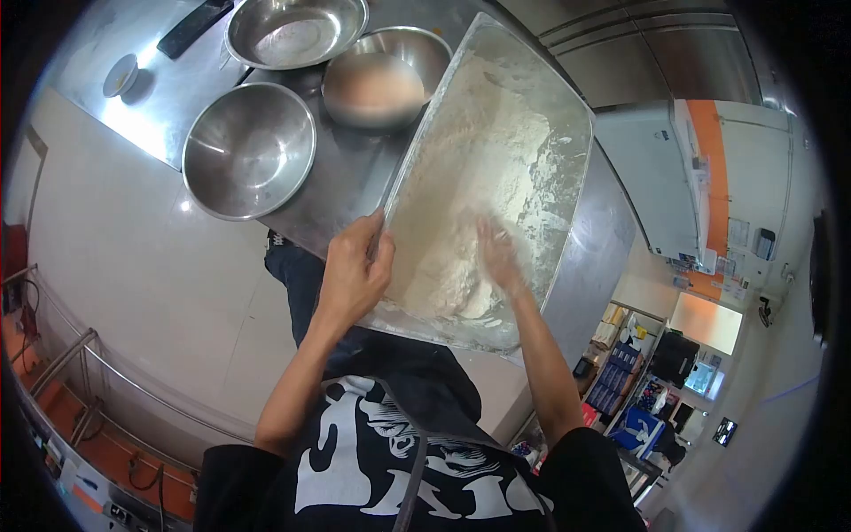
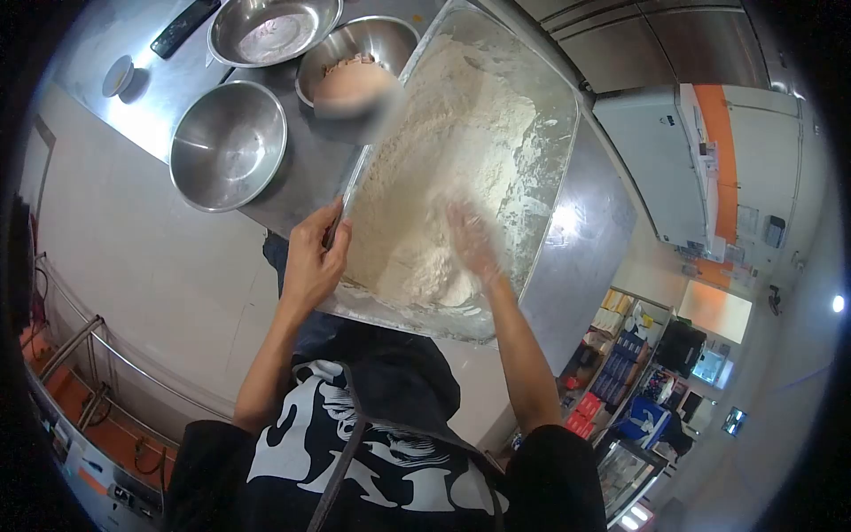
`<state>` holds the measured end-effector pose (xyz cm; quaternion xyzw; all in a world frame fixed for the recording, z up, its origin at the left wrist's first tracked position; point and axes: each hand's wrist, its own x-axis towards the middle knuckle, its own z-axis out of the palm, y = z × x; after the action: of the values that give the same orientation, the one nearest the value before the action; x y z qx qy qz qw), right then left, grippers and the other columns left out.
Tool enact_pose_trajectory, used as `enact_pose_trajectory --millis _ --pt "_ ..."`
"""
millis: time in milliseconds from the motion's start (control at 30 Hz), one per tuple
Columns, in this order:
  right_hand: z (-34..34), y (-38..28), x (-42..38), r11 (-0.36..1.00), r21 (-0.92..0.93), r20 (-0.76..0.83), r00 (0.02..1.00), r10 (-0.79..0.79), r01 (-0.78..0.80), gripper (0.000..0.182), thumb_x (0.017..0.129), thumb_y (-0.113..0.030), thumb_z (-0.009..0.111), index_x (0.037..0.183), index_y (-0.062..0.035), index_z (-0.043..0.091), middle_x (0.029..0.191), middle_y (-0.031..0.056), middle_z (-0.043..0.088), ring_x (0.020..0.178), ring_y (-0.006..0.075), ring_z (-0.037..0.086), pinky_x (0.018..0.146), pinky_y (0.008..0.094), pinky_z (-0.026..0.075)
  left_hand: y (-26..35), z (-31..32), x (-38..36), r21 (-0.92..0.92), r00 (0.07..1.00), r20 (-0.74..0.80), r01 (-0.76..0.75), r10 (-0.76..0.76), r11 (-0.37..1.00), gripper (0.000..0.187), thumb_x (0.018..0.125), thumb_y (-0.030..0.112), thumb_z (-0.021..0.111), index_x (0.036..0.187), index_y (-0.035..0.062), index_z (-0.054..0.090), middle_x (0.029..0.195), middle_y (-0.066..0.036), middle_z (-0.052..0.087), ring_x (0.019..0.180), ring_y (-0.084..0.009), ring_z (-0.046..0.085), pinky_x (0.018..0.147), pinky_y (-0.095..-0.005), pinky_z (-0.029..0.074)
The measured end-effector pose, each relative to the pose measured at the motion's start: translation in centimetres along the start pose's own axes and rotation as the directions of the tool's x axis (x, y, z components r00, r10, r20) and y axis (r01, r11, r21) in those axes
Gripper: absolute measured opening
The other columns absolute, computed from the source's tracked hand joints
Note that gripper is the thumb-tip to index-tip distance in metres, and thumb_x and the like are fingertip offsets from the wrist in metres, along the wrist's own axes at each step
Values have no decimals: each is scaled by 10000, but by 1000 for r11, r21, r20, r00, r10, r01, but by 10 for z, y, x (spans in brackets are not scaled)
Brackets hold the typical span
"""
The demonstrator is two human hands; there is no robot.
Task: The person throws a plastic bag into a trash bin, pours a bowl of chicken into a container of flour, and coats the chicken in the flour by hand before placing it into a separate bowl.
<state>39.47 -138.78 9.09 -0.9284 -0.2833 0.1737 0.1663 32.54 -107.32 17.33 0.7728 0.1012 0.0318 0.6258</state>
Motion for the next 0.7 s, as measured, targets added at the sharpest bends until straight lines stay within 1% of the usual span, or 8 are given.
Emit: enact_pose_trajectory --millis 67,267,333,367,433,467,600,700 --pt "5 8 14 983 107 -62 986 155 -148 467 1003 -242 472 1451 -119 427 1454 183 459 1145 330 591 970 402 480 3 -1 1 -3 999 32 34 -34 999 253 885 95 546 1046 -94 596 755 -257 541 629 -356 548 606 -413 421" --pt "-3 -70 -26 837 517 123 984 131 -177 425 1012 -298 493 1419 -175 495 1445 203 460 1136 277 605 922 356 504 1 0 0 -52 1000 -1 11 -11 999 311 885 96 550 1107 -117 594 770 -270 552 659 -372 578 623 -422 435" --pt "-51 -87 -24 787 310 581 761 288 -534 541 1016 -436 438 1433 -93 464 1455 240 433 1238 323 544 1006 394 462 2 -2 1 -50 1000 16 9 -8 999 311 886 94 548 1108 -118 592 771 -270 553 662 -376 579 624 -424 435" --pt "-50 -82 -26 786 315 574 766 289 -533 541 1016 -436 438 1433 -93 464 1455 240 433 1238 323 544 1006 394 462 3 -3 2 -43 999 39 9 -7 999 310 887 93 546 1109 -119 590 772 -271 554 665 -379 580 625 -425 436" --pt "-33 -63 -34 707 -45 215 685 697 -706 765 972 -584 432 1441 21 405 1480 267 394 1353 365 431 1098 426 371 2 -3 2 -15 999 43 -10 11 1000 300 888 90 543 1096 -121 588 775 -273 555 668 -386 580 625 -426 436" --pt "-17 -51 -39 688 -73 332 633 700 -722 1020 867 -698 517 1441 122 319 1502 320 323 1406 410 334 1145 433 295 1 -2 2 10 999 50 -23 23 1000 290 890 88 540 1083 -123 586 779 -274 557 672 -392 581 626 -427 436" --pt "-11 -101 -16 656 33 448 598 665 -754 1194 781 -759 577 1481 129 191 1514 355 260 1422 422 295 1161 424 263 3 1 5 -23 998 61 -23 25 999 264 889 79 533 1050 -124 583 783 -280 556 687 -409 581 635 -435 437" --pt "2 -141 15 611 312 456 679 575 -727 1249 702 -664 743 1474 138 176 1476 359 326 1402 393 340 1153 418 282 5 0 5 -12 998 68 -14 15 1000 252 891 73 524 1034 -126 580 780 -282 555 696 -417 580 643 -443 437"
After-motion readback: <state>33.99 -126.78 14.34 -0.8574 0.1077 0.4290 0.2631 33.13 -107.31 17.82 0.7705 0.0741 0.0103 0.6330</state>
